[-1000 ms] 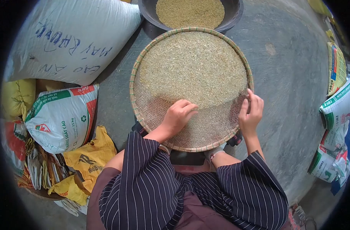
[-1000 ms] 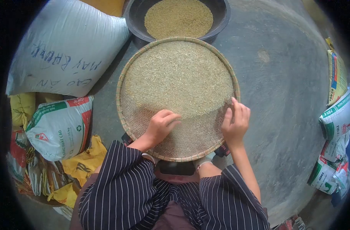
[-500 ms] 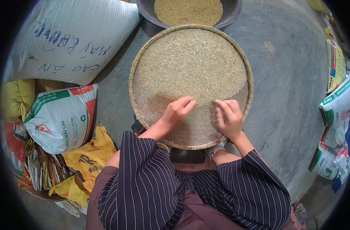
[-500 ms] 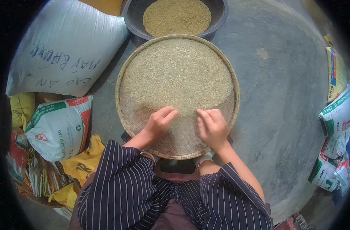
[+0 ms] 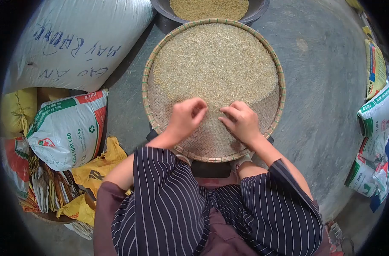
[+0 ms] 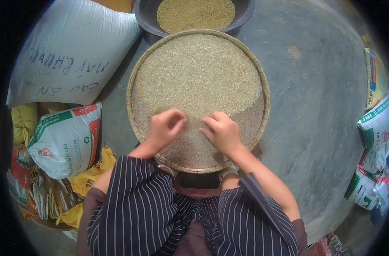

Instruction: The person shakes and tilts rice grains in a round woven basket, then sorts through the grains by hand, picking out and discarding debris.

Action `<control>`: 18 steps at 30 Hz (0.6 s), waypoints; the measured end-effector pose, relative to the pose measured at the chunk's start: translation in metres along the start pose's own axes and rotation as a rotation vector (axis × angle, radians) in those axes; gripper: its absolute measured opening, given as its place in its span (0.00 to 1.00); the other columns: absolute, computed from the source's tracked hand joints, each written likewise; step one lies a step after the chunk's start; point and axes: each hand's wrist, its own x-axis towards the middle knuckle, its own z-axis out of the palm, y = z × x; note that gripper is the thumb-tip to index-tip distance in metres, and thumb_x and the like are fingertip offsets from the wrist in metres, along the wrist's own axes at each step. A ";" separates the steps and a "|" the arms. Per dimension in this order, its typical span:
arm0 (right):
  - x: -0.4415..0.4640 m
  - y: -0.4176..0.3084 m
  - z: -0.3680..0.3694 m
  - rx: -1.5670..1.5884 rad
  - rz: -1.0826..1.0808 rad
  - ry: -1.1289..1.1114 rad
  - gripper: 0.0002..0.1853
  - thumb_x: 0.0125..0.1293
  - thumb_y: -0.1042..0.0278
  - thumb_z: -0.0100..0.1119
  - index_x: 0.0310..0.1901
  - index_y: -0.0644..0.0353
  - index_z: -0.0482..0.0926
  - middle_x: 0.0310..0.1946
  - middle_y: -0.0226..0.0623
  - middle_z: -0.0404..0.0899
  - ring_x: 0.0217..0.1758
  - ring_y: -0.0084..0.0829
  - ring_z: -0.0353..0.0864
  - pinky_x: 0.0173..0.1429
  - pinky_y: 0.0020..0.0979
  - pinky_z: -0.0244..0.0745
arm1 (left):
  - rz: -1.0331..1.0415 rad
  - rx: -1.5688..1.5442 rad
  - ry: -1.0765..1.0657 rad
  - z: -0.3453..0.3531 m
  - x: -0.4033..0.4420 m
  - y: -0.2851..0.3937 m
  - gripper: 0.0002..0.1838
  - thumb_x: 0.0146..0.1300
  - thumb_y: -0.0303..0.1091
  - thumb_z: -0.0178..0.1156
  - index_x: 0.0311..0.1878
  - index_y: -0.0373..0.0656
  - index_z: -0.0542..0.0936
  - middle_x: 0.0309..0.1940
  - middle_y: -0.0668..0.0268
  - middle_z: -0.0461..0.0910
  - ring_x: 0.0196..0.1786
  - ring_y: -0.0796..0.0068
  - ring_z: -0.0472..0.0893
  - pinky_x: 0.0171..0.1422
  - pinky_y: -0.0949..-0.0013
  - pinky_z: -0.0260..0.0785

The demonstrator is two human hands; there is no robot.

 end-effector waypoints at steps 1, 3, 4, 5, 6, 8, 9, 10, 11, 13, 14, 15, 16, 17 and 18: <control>0.001 0.001 0.001 0.001 0.003 -0.002 0.12 0.51 0.65 0.74 0.39 0.53 0.85 0.30 0.33 0.79 0.34 0.36 0.80 0.36 0.35 0.76 | -0.052 -0.035 0.006 -0.009 0.009 0.003 0.04 0.61 0.26 0.64 0.37 0.38 0.81 0.31 0.61 0.84 0.32 0.71 0.85 0.35 0.71 0.76; 0.005 0.003 0.005 0.011 0.014 0.035 0.10 0.50 0.66 0.74 0.35 0.53 0.86 0.28 0.33 0.78 0.32 0.35 0.80 0.35 0.34 0.75 | -0.111 -0.133 0.030 -0.025 0.033 0.004 0.06 0.61 0.27 0.65 0.40 0.39 0.82 0.35 0.62 0.86 0.34 0.75 0.86 0.36 0.73 0.77; 0.006 0.003 0.006 0.014 0.016 0.036 0.10 0.50 0.66 0.74 0.35 0.53 0.86 0.28 0.33 0.78 0.32 0.35 0.80 0.35 0.34 0.75 | -0.119 -0.198 0.048 -0.032 0.048 0.002 0.08 0.60 0.27 0.66 0.42 0.39 0.82 0.39 0.61 0.87 0.36 0.75 0.87 0.37 0.73 0.78; 0.007 0.003 0.006 0.026 0.023 0.037 0.09 0.50 0.67 0.74 0.34 0.54 0.85 0.28 0.33 0.78 0.31 0.35 0.80 0.34 0.34 0.75 | 0.011 -0.138 0.147 -0.036 0.065 0.005 0.10 0.60 0.27 0.66 0.44 0.40 0.82 0.40 0.60 0.86 0.36 0.73 0.86 0.38 0.72 0.78; 0.007 0.004 0.005 0.038 0.028 0.040 0.08 0.50 0.68 0.74 0.33 0.54 0.85 0.27 0.33 0.78 0.30 0.35 0.80 0.34 0.34 0.75 | 0.142 -0.077 0.245 -0.039 0.080 0.010 0.12 0.59 0.27 0.67 0.46 0.40 0.81 0.42 0.59 0.85 0.35 0.71 0.86 0.39 0.71 0.78; 0.005 0.005 0.006 0.052 0.034 0.032 0.08 0.50 0.69 0.74 0.33 0.55 0.85 0.28 0.33 0.78 0.30 0.34 0.80 0.34 0.33 0.75 | 0.189 0.055 0.260 -0.043 0.098 0.012 0.14 0.58 0.26 0.67 0.48 0.41 0.81 0.43 0.60 0.85 0.36 0.69 0.85 0.41 0.69 0.77; 0.004 0.006 0.005 0.066 0.037 0.042 0.08 0.50 0.69 0.74 0.33 0.55 0.85 0.28 0.33 0.78 0.30 0.34 0.80 0.34 0.33 0.75 | 0.233 0.187 0.277 -0.042 0.102 0.013 0.15 0.57 0.26 0.67 0.49 0.42 0.81 0.44 0.60 0.84 0.36 0.67 0.85 0.43 0.68 0.77; 0.003 0.007 0.006 0.081 0.042 0.053 0.08 0.50 0.69 0.74 0.33 0.55 0.86 0.29 0.33 0.78 0.29 0.34 0.80 0.34 0.33 0.75 | 0.229 0.185 0.278 -0.036 0.100 0.014 0.15 0.57 0.26 0.67 0.49 0.42 0.81 0.44 0.60 0.84 0.36 0.67 0.85 0.43 0.68 0.77; 0.003 0.009 0.006 0.083 0.048 0.048 0.08 0.50 0.69 0.74 0.33 0.55 0.86 0.29 0.33 0.78 0.29 0.34 0.80 0.34 0.33 0.75 | 0.258 0.175 0.276 -0.028 0.092 0.014 0.15 0.57 0.26 0.67 0.49 0.42 0.81 0.42 0.60 0.83 0.37 0.65 0.84 0.44 0.66 0.77; 0.002 0.007 0.007 0.063 0.051 0.063 0.08 0.50 0.68 0.74 0.33 0.54 0.86 0.29 0.33 0.78 0.28 0.33 0.80 0.34 0.32 0.75 | 0.270 0.161 0.255 -0.012 0.071 0.010 0.15 0.56 0.25 0.67 0.48 0.42 0.81 0.41 0.60 0.82 0.37 0.63 0.83 0.45 0.64 0.76; 0.002 0.005 0.006 0.069 0.059 0.054 0.08 0.50 0.68 0.74 0.33 0.54 0.86 0.29 0.33 0.78 0.28 0.33 0.80 0.34 0.32 0.75 | 0.309 0.184 0.253 -0.003 0.059 0.004 0.15 0.56 0.25 0.66 0.48 0.43 0.81 0.39 0.60 0.81 0.38 0.62 0.83 0.44 0.63 0.76; 0.004 0.003 0.005 0.072 0.086 0.035 0.08 0.50 0.68 0.74 0.33 0.54 0.85 0.28 0.33 0.78 0.28 0.32 0.80 0.34 0.32 0.75 | 0.350 0.206 0.254 0.005 0.048 -0.001 0.14 0.57 0.25 0.66 0.47 0.43 0.81 0.38 0.60 0.80 0.38 0.61 0.83 0.43 0.62 0.76; 0.005 0.001 0.005 0.074 0.116 0.017 0.08 0.51 0.68 0.74 0.33 0.54 0.85 0.28 0.32 0.77 0.28 0.32 0.80 0.34 0.32 0.74 | 0.343 0.204 0.247 0.011 0.036 -0.001 0.14 0.57 0.25 0.66 0.47 0.43 0.81 0.38 0.60 0.80 0.38 0.61 0.83 0.43 0.62 0.76; 0.005 0.001 0.006 0.077 0.121 0.009 0.08 0.51 0.68 0.74 0.33 0.54 0.85 0.28 0.32 0.77 0.28 0.32 0.80 0.34 0.32 0.74 | 0.278 0.172 0.197 0.017 0.023 0.000 0.13 0.57 0.25 0.65 0.47 0.44 0.81 0.37 0.61 0.79 0.38 0.60 0.82 0.42 0.61 0.77; 0.006 0.001 0.007 0.058 0.116 0.017 0.08 0.51 0.67 0.74 0.33 0.53 0.85 0.27 0.32 0.77 0.28 0.32 0.80 0.33 0.32 0.74 | 0.213 0.141 0.153 0.021 0.013 -0.001 0.12 0.57 0.25 0.65 0.46 0.44 0.81 0.36 0.61 0.78 0.38 0.59 0.82 0.41 0.61 0.77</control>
